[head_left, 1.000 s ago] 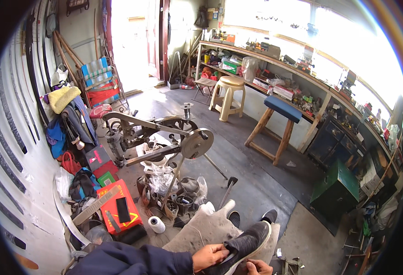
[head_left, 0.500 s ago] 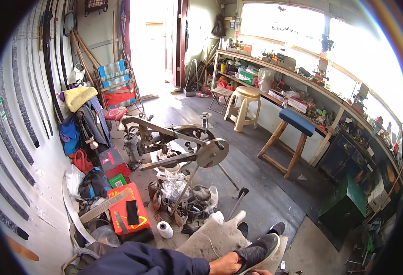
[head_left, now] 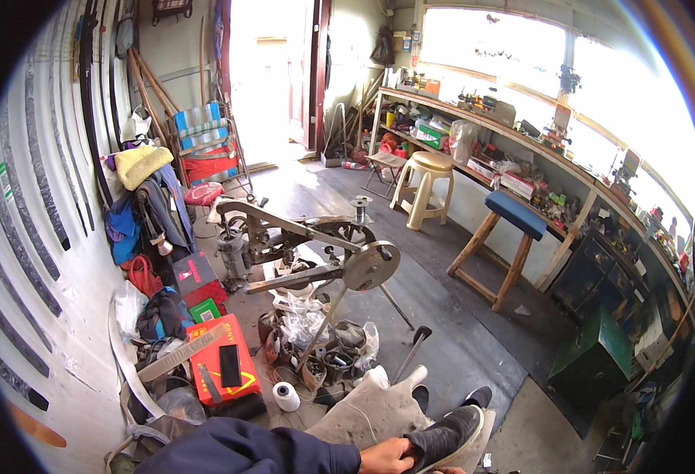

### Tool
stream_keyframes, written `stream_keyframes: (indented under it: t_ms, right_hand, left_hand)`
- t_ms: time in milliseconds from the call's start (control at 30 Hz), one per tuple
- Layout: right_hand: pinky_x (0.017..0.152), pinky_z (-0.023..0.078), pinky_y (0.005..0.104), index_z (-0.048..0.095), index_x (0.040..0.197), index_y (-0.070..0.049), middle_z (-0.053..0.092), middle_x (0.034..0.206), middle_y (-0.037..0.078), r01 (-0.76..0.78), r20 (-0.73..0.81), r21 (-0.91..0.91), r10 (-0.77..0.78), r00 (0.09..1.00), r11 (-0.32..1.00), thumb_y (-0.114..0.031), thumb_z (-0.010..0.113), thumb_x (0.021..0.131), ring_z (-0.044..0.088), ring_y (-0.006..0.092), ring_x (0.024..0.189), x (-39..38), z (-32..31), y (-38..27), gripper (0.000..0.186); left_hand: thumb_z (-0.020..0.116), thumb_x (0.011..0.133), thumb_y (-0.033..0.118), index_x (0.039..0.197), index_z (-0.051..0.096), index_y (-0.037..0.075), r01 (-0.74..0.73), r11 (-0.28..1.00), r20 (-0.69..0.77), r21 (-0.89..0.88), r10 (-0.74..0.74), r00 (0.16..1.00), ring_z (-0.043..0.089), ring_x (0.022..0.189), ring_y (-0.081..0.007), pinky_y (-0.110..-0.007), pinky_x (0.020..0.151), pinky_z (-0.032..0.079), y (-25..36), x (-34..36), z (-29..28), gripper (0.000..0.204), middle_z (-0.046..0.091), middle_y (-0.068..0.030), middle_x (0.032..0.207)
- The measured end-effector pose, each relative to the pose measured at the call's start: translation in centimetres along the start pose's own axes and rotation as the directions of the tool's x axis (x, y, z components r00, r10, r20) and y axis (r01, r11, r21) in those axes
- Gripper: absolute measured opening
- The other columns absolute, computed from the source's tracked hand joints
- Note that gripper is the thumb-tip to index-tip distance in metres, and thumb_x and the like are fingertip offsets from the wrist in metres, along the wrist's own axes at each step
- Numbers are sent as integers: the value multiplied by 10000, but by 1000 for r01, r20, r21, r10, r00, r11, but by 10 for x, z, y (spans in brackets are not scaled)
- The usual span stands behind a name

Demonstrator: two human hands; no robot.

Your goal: The person hand-sews a black shoe to its sole using a curved needle and white thread. They repeatedly pull the thread through the shoe's edge, tighten stitches, and rotate the shoe to access different sections. The person finishes by cutting the thread with scissors.

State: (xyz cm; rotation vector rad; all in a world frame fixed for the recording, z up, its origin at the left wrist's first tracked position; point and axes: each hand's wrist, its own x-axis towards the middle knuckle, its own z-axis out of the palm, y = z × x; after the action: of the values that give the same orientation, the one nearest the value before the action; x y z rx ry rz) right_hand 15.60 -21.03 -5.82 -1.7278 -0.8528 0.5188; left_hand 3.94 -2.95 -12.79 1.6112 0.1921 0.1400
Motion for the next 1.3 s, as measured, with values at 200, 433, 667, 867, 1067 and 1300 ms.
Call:
stream_keyframes:
  t_ms: [200, 433, 667, 867, 1067, 1300]
  right_hand:
    - [678, 556, 404, 680, 987, -35, 722, 834, 186, 139, 93, -428, -109, 990, 893, -159, 678, 956, 711, 345, 723, 3, -7, -17, 128]
    - [692, 571, 359, 726, 953, -40, 752, 818, 136, -18, 43, -273, 31, 999, 962, -166, 775, 885, 724, 239, 708, 4, -9, 11, 152]
    - [670, 573, 378, 761, 903, -53, 742, 771, 153, -118, -74, -625, 92, 993, 772, -370, 854, 800, 723, 286, 676, 7, -13, 21, 346]
    - [672, 558, 442, 765, 769, -54, 712, 728, 191, -198, -135, -754, 147, 980, 626, -567, 788, 806, 711, 359, 691, 2, -12, 3, 515]
    - [630, 505, 452, 713, 729, 6, 662, 686, 225, -331, -203, -703, 268, 942, 629, -607, 734, 858, 628, 356, 590, -17, -27, 29, 627]
    - [544, 401, 246, 665, 1182, -30, 625, 789, 5, -223, -118, 152, 242, 963, 963, -141, 666, 963, 479, 83, 583, -50, -31, 28, 246]
  left_hand:
    - [700, 939, 348, 993, 719, -24, -68, 960, -39, 272, 82, 996, 709, 825, -364, -436, 733, 543, 33, -14, -5, 376, 715, -272, 923]
    - [635, 963, 305, 1031, 741, 0, -311, 900, -159, 306, 370, 915, 712, 878, -433, -464, 745, 559, 47, -12, 10, 330, 699, -291, 949]
    - [634, 963, 292, 1057, 739, -6, -186, 926, -74, 329, 222, 972, 723, 869, -407, -446, 741, 560, 36, -10, 12, 329, 704, -286, 941]
    - [656, 948, 290, 1045, 735, -17, -157, 950, -97, 271, 190, 977, 727, 853, -392, -440, 736, 558, 46, -14, 11, 332, 703, -285, 927]
    - [673, 939, 280, 1042, 732, -27, -273, 938, -190, 212, 313, 930, 732, 865, -375, -419, 744, 561, 72, -20, 4, 329, 706, -279, 941]
    - [693, 912, 204, 1021, 722, -45, -294, 955, -311, 39, 291, 905, 711, 788, -285, -381, 724, 552, 85, -18, 9, 274, 711, -258, 892]
